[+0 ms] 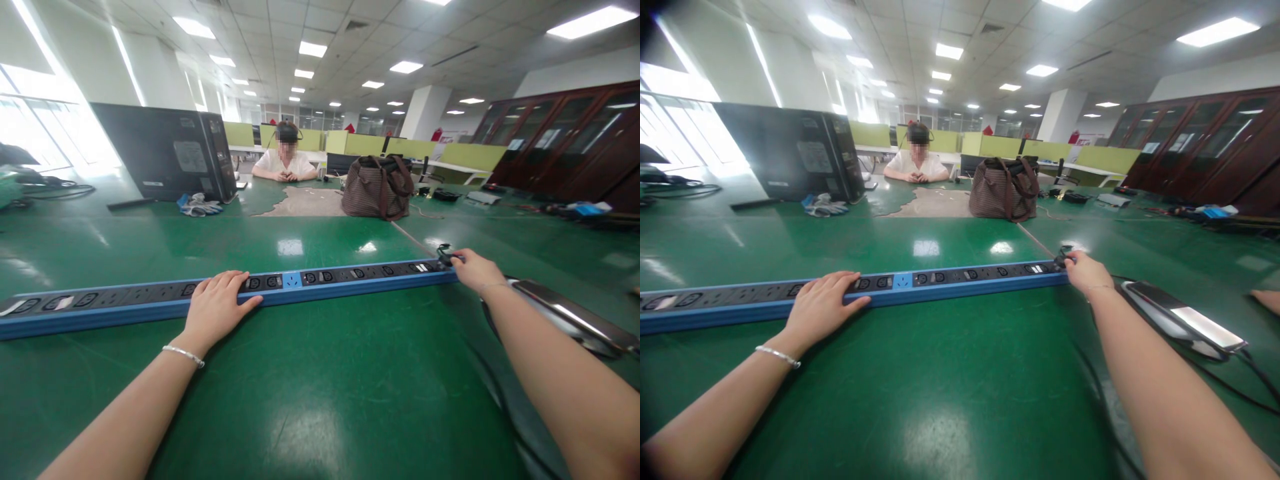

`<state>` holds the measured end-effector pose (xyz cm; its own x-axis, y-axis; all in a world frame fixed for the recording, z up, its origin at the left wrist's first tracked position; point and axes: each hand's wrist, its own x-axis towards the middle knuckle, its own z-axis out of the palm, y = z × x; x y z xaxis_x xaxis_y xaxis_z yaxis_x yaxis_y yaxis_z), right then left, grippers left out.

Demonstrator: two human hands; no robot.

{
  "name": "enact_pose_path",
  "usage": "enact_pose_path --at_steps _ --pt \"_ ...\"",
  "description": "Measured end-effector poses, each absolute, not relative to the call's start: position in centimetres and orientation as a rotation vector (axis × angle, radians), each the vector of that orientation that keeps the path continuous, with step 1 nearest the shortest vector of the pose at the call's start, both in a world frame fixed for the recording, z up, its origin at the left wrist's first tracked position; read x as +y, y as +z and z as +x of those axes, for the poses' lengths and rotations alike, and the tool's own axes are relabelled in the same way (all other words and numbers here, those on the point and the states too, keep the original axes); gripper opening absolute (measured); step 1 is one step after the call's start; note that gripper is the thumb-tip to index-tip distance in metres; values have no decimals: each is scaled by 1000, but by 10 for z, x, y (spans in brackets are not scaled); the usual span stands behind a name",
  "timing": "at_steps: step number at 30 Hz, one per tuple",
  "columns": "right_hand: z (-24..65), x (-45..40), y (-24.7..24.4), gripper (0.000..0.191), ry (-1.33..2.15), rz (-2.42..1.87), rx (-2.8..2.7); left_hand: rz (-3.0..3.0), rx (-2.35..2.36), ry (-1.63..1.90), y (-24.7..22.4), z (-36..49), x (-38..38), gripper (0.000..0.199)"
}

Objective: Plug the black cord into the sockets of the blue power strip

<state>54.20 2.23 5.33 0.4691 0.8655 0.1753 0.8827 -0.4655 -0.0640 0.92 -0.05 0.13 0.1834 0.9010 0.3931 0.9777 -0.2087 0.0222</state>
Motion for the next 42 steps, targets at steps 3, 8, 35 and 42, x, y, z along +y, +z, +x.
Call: enact_pose_path --at_steps 3,8,35,42 --pt "539 22 56 47 -107 -2609 -1432 -2226 -1807 -474 2 10 -1 57" --pt "532 21 60 47 -80 -2631 -1434 -2231 -1823 -469 2 10 -1 58" --pt "528 20 48 47 -133 -2612 -1460 -2236 -1822 -466 1 9 0 58" --pt "532 22 42 47 -226 -2585 -1487 -2242 -1833 -484 1 9 1 58"
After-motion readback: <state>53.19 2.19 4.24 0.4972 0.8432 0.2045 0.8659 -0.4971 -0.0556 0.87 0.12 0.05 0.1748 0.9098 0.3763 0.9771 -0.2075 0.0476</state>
